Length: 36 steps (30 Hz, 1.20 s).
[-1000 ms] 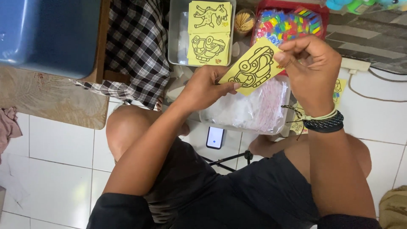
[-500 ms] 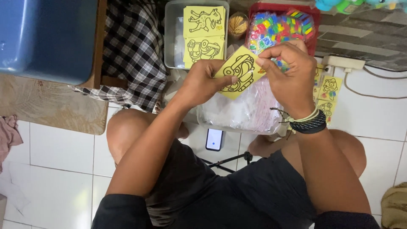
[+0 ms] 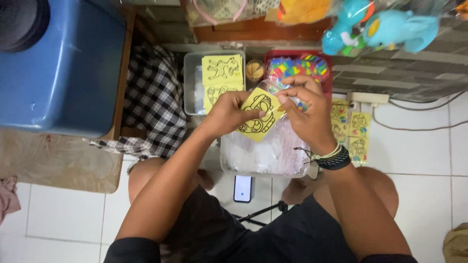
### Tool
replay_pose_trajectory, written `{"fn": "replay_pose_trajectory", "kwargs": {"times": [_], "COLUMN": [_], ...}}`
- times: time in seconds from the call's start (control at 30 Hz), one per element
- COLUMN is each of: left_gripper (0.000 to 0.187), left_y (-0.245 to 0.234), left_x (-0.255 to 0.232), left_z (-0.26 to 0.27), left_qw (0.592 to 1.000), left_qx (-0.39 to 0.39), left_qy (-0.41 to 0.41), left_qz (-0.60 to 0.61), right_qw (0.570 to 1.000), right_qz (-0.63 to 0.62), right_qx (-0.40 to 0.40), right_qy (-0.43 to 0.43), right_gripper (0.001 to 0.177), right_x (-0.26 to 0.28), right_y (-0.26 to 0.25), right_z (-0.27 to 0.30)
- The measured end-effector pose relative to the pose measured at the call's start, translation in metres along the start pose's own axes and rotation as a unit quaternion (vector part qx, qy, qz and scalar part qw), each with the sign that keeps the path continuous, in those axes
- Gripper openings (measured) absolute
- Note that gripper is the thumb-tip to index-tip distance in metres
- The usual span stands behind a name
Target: The person packages sand art drawings by placing a small packet of colorful sand and a toothpick into a plastic sleeve with a yellow illustration card, then repeats the process for several other drawings.
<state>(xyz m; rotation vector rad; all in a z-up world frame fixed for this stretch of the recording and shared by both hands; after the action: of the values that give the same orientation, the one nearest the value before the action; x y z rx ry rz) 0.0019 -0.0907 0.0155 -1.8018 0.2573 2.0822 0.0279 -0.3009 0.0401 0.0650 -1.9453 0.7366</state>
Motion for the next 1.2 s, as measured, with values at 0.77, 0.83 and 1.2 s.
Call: {"fn": "replay_pose_trajectory", "kwargs": {"times": [0.77, 0.83, 1.2], "left_gripper": [0.011, 0.009, 0.029], "left_y": [-0.014, -0.014, -0.033], "left_x": [0.011, 0.017, 0.010], "left_z": [0.010, 0.011, 0.004], "left_qw": [0.998, 0.997, 0.994], "left_qx": [0.041, 0.038, -0.065], "left_qy": [-0.008, -0.023, -0.015], "left_qz": [-0.043, -0.059, -0.091], "right_qw": [0.982, 0.984, 0.989], "right_qz": [-0.128, -0.113, -0.114], "right_qx": [0.053, 0.058, 0.032], "right_qy": [0.128, 0.122, 0.092], "right_gripper": [0.008, 0.007, 0.010], "right_x": [-0.045, -0.042, -0.037], "right_y": [0.012, 0.014, -0.026], "right_z": [-0.006, -0.006, -0.022]}}
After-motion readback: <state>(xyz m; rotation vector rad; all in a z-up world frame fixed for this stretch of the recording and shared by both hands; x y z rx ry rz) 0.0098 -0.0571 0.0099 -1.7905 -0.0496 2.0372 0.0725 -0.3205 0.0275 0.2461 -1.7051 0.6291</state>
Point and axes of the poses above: each hand's wrist, its own z-axis away from the middle knuckle, its own y-axis out of the palm, x = y × z, the point moved 1 cm from there along -z, towards the middle knuckle, and after that the axes turned 13 degrees about x, right-handed, at the moved point
